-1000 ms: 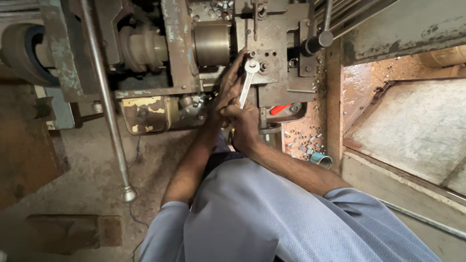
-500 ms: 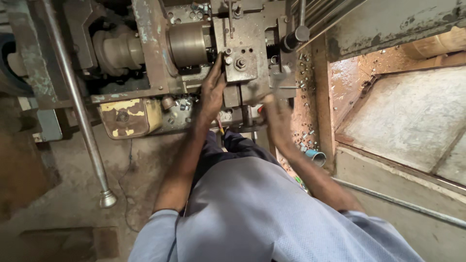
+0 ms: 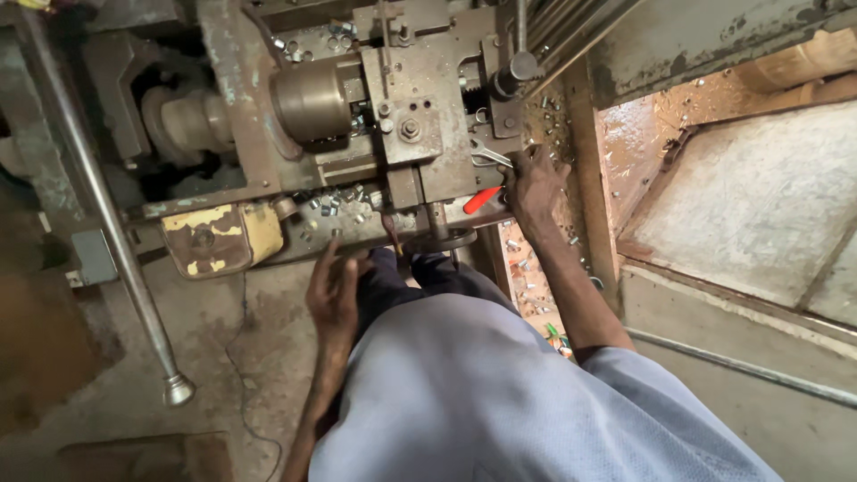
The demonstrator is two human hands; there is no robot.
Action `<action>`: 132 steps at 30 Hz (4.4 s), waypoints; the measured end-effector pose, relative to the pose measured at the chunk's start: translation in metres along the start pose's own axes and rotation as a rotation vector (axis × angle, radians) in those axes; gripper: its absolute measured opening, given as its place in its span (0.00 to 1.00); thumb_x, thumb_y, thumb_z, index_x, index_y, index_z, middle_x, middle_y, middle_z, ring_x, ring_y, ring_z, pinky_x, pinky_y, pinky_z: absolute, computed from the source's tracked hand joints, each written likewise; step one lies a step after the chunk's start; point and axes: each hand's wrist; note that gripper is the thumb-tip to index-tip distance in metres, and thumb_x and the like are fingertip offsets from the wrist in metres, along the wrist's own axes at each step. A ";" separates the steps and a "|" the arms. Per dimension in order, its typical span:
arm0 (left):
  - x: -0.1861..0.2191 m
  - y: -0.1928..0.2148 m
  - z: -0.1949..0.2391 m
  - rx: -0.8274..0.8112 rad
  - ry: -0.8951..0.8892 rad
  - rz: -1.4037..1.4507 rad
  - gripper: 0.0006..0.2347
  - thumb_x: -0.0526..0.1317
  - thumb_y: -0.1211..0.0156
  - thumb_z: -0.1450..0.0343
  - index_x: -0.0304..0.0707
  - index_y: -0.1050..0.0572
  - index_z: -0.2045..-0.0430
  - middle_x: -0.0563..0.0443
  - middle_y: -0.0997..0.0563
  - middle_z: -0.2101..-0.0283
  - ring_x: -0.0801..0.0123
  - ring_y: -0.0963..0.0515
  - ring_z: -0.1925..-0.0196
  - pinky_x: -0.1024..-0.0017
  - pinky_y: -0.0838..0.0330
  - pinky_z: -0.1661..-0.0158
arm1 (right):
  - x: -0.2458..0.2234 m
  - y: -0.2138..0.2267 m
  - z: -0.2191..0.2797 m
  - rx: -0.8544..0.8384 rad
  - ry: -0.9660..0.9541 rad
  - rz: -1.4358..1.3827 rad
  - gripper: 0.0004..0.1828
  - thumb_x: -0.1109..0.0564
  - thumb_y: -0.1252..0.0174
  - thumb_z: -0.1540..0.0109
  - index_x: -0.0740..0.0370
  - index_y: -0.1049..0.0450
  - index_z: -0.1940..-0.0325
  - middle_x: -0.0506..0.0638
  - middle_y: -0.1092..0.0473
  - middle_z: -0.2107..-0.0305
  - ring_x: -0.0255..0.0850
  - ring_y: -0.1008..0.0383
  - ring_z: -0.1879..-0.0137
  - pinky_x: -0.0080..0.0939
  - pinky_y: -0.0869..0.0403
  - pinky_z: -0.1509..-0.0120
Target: The person uses an allen key and a wrench to adjust components on a industrial metalworking machine, then operates a handle and a long lever to process metal pieces.
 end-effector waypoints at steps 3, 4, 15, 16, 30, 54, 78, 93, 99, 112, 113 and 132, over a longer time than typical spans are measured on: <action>-0.015 0.014 0.014 0.045 0.061 0.038 0.24 0.42 0.41 0.26 0.31 0.36 0.35 0.41 0.16 0.52 0.68 0.15 0.53 0.73 0.20 0.51 | 0.005 -0.002 -0.004 0.069 0.121 0.041 0.16 0.53 0.33 0.41 0.58 0.23 0.50 0.58 0.30 0.57 0.52 0.29 0.50 0.59 0.40 0.48; -0.025 0.019 0.018 0.076 0.111 0.040 0.25 0.41 0.40 0.27 0.31 0.36 0.35 0.41 0.16 0.53 0.68 0.15 0.53 0.73 0.19 0.53 | 0.008 -0.003 -0.002 0.068 0.114 0.042 0.16 0.53 0.33 0.41 0.58 0.23 0.50 0.58 0.30 0.57 0.52 0.29 0.50 0.59 0.40 0.48; -0.184 0.091 0.075 -0.134 0.536 -0.362 0.23 0.48 0.39 0.28 0.37 0.26 0.40 0.43 0.19 0.42 0.61 0.21 0.41 0.66 0.28 0.44 | 0.090 -0.068 0.066 0.084 -0.836 -1.368 0.12 0.63 0.45 0.33 0.61 0.29 0.45 0.54 0.27 0.64 0.46 0.27 0.58 0.47 0.27 0.54; -0.186 0.093 0.078 -0.123 0.635 -0.367 0.22 0.49 0.40 0.28 0.38 0.24 0.41 0.45 0.19 0.42 0.61 0.20 0.41 0.66 0.29 0.42 | 0.090 -0.075 0.071 -0.083 -1.059 -1.350 0.12 0.64 0.48 0.34 0.59 0.31 0.46 0.53 0.28 0.64 0.44 0.26 0.59 0.50 0.25 0.55; -0.041 0.025 0.041 -0.168 0.520 -0.087 0.21 0.43 0.42 0.28 0.33 0.28 0.40 0.41 0.18 0.45 0.63 0.19 0.42 0.67 0.27 0.42 | 0.035 -0.161 0.051 -0.410 -1.185 -1.438 0.10 0.69 0.49 0.35 0.60 0.32 0.52 0.54 0.27 0.63 0.45 0.23 0.61 0.45 0.22 0.62; 0.185 -0.234 -0.054 -1.385 -0.274 0.237 0.33 0.60 0.58 0.24 0.22 0.32 0.41 0.34 0.28 0.36 0.54 0.28 0.30 0.62 0.37 0.28 | 0.050 -0.069 0.359 -0.474 -1.200 -0.933 0.19 0.47 0.43 0.34 0.64 0.23 0.49 0.62 0.21 0.62 0.48 0.24 0.63 0.51 0.26 0.59; 0.280 -0.341 0.055 -1.813 -1.196 -0.012 0.29 0.55 0.64 0.26 0.28 0.19 0.55 0.36 0.17 0.48 0.52 0.16 0.42 0.60 0.23 0.36 | -0.033 -0.074 0.405 -0.254 -1.529 -1.176 0.24 0.43 0.45 0.35 0.62 0.26 0.44 0.60 0.24 0.54 0.49 0.25 0.52 0.49 0.27 0.46; 0.099 -0.084 -0.007 -1.200 -0.018 0.154 0.49 0.75 0.79 0.29 0.20 0.19 0.55 0.26 0.19 0.44 0.40 0.19 0.39 0.53 0.30 0.34 | 0.050 -0.026 0.254 -0.472 -1.431 -1.769 0.28 0.40 0.47 0.35 0.61 0.28 0.40 0.59 0.25 0.48 0.50 0.25 0.45 0.49 0.27 0.38; 0.012 0.043 0.054 -0.755 0.085 0.276 0.37 0.63 0.67 0.23 0.19 0.20 0.58 0.30 0.22 0.41 0.47 0.26 0.35 0.59 0.43 0.32 | 0.017 0.058 0.082 0.109 -0.262 -0.826 0.25 0.54 0.41 0.34 0.69 0.31 0.35 0.56 0.28 0.46 0.41 0.28 0.41 0.42 0.30 0.35; 0.089 0.106 0.065 0.861 -0.562 -1.143 0.19 0.43 0.43 0.21 0.23 0.27 0.40 0.28 0.27 0.32 0.43 0.33 0.26 0.44 0.39 0.27 | 0.001 0.056 -0.277 0.102 0.790 0.258 0.27 0.67 0.46 0.30 0.58 0.36 0.25 0.70 0.47 0.25 0.64 0.50 0.16 0.71 0.50 0.17; 0.097 0.110 0.055 0.871 -0.556 -1.140 0.19 0.43 0.43 0.21 0.23 0.27 0.40 0.28 0.27 0.32 0.43 0.33 0.26 0.44 0.39 0.27 | 0.001 0.053 -0.298 0.103 0.802 0.258 0.27 0.67 0.46 0.30 0.58 0.36 0.25 0.70 0.47 0.25 0.64 0.50 0.16 0.71 0.50 0.17; 0.137 0.119 0.013 0.612 0.482 -0.883 0.30 0.63 0.58 0.20 0.30 0.18 0.59 0.25 0.19 0.64 0.30 0.21 0.57 0.43 0.30 0.54 | 0.026 0.027 -0.448 -0.070 0.981 0.961 0.12 0.43 0.40 0.35 0.37 0.18 0.49 0.47 0.31 0.41 0.43 0.44 0.22 0.59 0.50 0.18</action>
Point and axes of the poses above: each hand's wrist, its own z-axis away from the middle knuckle, its own y-axis out of the back of the hand, x = y × z
